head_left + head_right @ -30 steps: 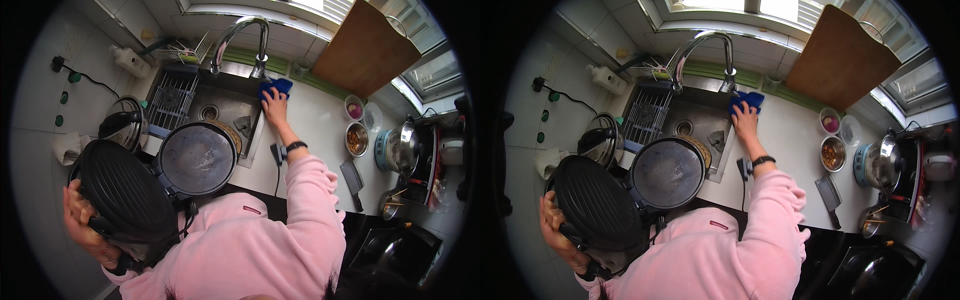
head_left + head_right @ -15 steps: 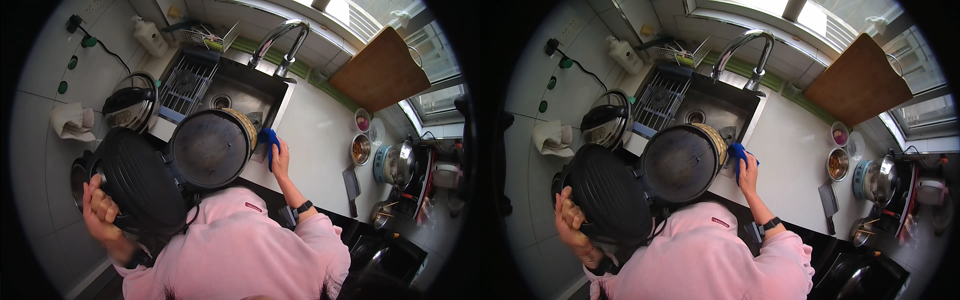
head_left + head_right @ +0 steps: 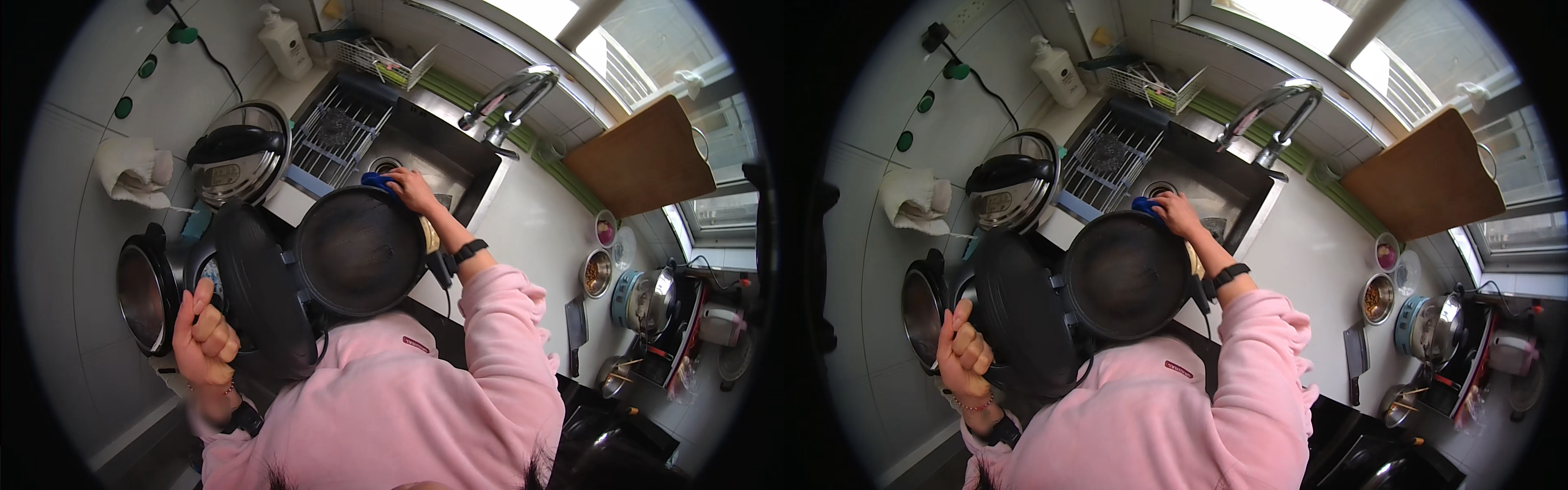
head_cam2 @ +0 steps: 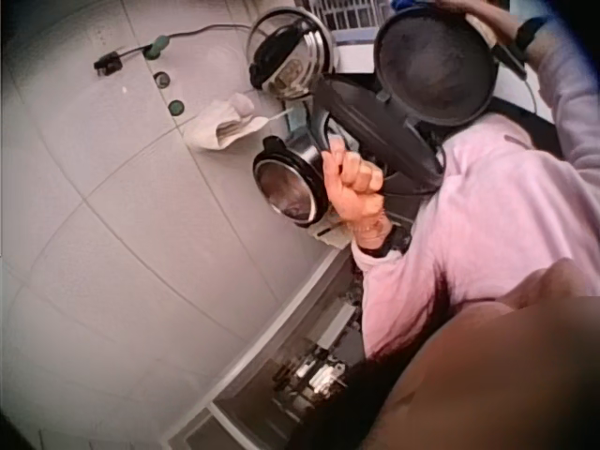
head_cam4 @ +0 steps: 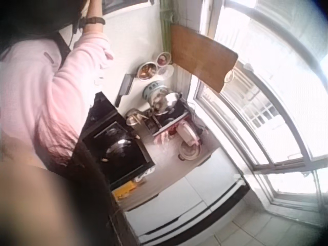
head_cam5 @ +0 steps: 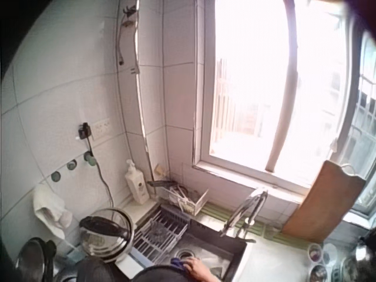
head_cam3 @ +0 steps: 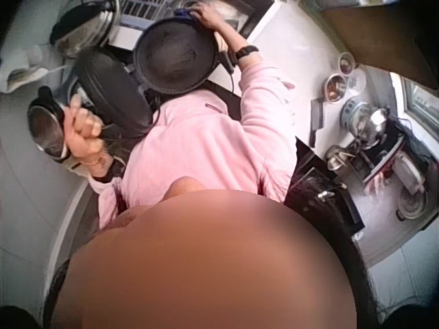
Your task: The person washes a metal bowl, chopsticks, and a wooden spatula at the sink using a blue cloth and running water, then places the bowl in a drawer. They later clean the interior of a sandwich press with a cloth and wipe its exterior.
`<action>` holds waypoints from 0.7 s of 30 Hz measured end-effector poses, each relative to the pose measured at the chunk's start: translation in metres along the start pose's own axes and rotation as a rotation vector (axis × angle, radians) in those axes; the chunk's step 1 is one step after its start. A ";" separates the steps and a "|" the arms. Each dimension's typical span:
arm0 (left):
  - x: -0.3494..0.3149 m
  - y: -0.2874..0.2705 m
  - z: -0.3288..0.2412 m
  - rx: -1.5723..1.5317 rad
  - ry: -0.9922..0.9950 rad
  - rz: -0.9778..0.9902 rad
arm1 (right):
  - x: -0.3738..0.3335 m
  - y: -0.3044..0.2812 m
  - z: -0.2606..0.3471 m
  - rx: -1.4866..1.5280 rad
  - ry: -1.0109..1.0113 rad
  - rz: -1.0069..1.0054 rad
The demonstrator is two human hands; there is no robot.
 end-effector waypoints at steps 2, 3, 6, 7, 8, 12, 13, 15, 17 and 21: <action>0.000 0.002 -0.002 -0.050 -0.005 0.012 | -0.026 -0.018 0.005 -0.109 0.020 -0.049; 0.000 0.005 -0.002 -0.011 -0.028 0.013 | -0.042 -0.021 -0.003 -0.164 0.156 0.018; 0.002 0.011 0.002 -0.009 -0.095 0.048 | -0.055 -0.032 0.008 -0.296 0.223 0.073; 0.004 0.013 0.003 0.024 -0.102 0.050 | -0.045 -0.029 0.014 -0.301 0.201 0.090; 0.005 0.015 0.006 0.005 -0.122 0.070 | -0.030 -0.021 0.022 -0.297 0.181 0.109; 0.012 0.017 0.008 0.027 -0.121 0.059 | 0.044 0.038 0.080 -0.348 -0.011 0.151; 0.013 0.018 0.009 0.027 -0.122 0.059 | 0.059 0.064 0.097 -0.346 -0.056 0.238; 0.015 0.021 0.011 0.010 -0.128 0.077 | 0.071 0.102 0.140 -0.371 -0.189 0.330; 0.016 0.019 0.008 0.041 -0.112 0.043 | 0.063 0.125 0.177 -0.368 -0.308 0.377; 0.016 0.018 0.005 -0.001 -0.097 0.052 | 0.037 0.127 0.219 -0.412 -0.419 0.312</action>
Point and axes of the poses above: each hand's wrist, its own x-axis towards the middle knuckle, its own y-axis out of the palm, z = x × y, the point moved 10 cm from there along x, towards the middle knuckle, and after that the axes turned 10 degrees about -y, right-handed, at the moved point
